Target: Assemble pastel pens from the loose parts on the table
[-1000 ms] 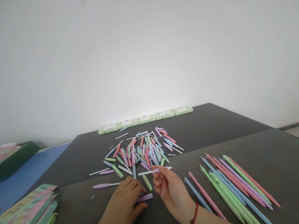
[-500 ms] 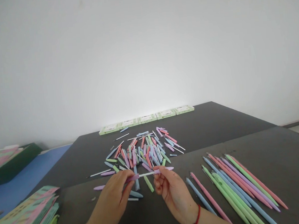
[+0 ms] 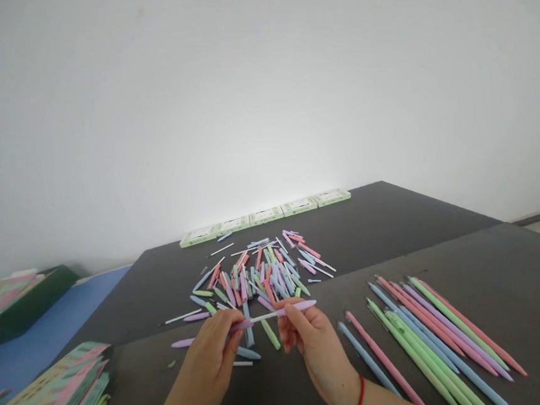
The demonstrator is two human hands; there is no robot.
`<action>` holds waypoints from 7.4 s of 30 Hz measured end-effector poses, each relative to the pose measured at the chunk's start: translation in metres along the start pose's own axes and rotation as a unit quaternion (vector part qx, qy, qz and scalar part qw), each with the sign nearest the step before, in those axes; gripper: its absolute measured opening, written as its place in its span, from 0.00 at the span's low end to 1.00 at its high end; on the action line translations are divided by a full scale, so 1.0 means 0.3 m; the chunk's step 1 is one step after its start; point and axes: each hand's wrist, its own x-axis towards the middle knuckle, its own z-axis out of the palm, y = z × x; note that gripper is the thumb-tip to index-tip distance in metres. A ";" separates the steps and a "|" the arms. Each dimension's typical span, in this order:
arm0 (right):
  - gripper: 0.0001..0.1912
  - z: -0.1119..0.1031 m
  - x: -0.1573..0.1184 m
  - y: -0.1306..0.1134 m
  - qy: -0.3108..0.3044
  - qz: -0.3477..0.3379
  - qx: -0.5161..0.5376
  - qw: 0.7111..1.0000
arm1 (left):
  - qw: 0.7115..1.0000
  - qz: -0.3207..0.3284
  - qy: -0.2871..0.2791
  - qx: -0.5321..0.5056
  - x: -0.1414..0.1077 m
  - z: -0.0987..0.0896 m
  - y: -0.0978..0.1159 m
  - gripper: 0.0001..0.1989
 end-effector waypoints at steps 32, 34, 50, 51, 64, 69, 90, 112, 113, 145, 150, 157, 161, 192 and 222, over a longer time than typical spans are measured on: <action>0.12 -0.038 -0.003 0.064 -0.100 0.013 -0.142 0.985 | 0.999 0.022 -0.039 -0.007 -0.026 0.053 0.021 0.08; 0.12 -0.038 -0.005 0.063 -0.101 0.011 -0.149 0.984 | 0.999 0.028 -0.034 0.004 -0.027 0.053 0.024 0.08; 0.12 0.005 -0.039 0.082 -0.051 0.048 -0.053 0.996 | 0.999 0.014 0.006 0.031 -0.030 0.105 0.020 0.08; 0.12 0.007 -0.038 0.086 -0.051 0.046 -0.051 0.996 | 1.000 0.011 0.006 0.019 -0.028 0.104 0.021 0.07; 0.20 -0.042 -0.024 0.060 -0.104 0.009 -0.139 0.985 | 0.988 -0.076 -0.025 -0.130 -0.014 0.085 0.014 0.04; 0.13 -0.026 -0.023 0.050 -0.093 -0.012 -0.161 0.983 | 0.987 -0.062 -0.031 -0.147 -0.014 0.078 0.016 0.05; 0.13 0.000 -0.034 0.037 -0.096 -0.038 -0.281 0.954 | 0.985 -0.042 -0.038 -0.162 -0.026 0.077 0.025 0.05; 0.19 0.010 -0.024 0.007 -0.123 0.046 -0.150 0.980 | 0.981 -0.051 -0.042 -0.184 -0.020 0.073 0.024 0.02; 0.19 0.012 -0.030 -0.004 -0.131 0.028 -0.168 0.977 | 0.980 -0.048 -0.039 -0.187 -0.020 0.073 0.020 0.02; 0.06 0.072 -0.051 -0.112 -0.110 -0.138 -0.269 0.947 | 0.976 -0.019 0.003 -0.217 0.004 0.002 -0.099 0.06; 0.05 0.073 -0.047 -0.106 -0.099 -0.094 -0.209 0.968 | 0.978 0.010 0.013 -0.207 0.001 -0.003 -0.089 0.06; 0.06 0.060 -0.049 -0.087 -0.113 -0.109 -0.248 0.956 | 0.984 0.030 0.029 -0.173 0.003 -0.012 -0.075 0.06; 0.06 0.054 -0.056 -0.089 -0.127 -0.140 -0.295 0.937 | 0.985 0.042 0.038 -0.160 0.005 -0.015 -0.071 0.06; 0.17 0.031 -0.007 0.056 -0.098 0.011 -0.139 0.985 | 0.993 0.111 0.004 0.034 -0.016 0.036 0.000 0.11; 0.22 -0.008 -0.045 0.102 -0.131 -0.018 -0.207 0.969 | 0.996 0.007 -0.064 -0.063 -0.041 0.097 0.059 0.05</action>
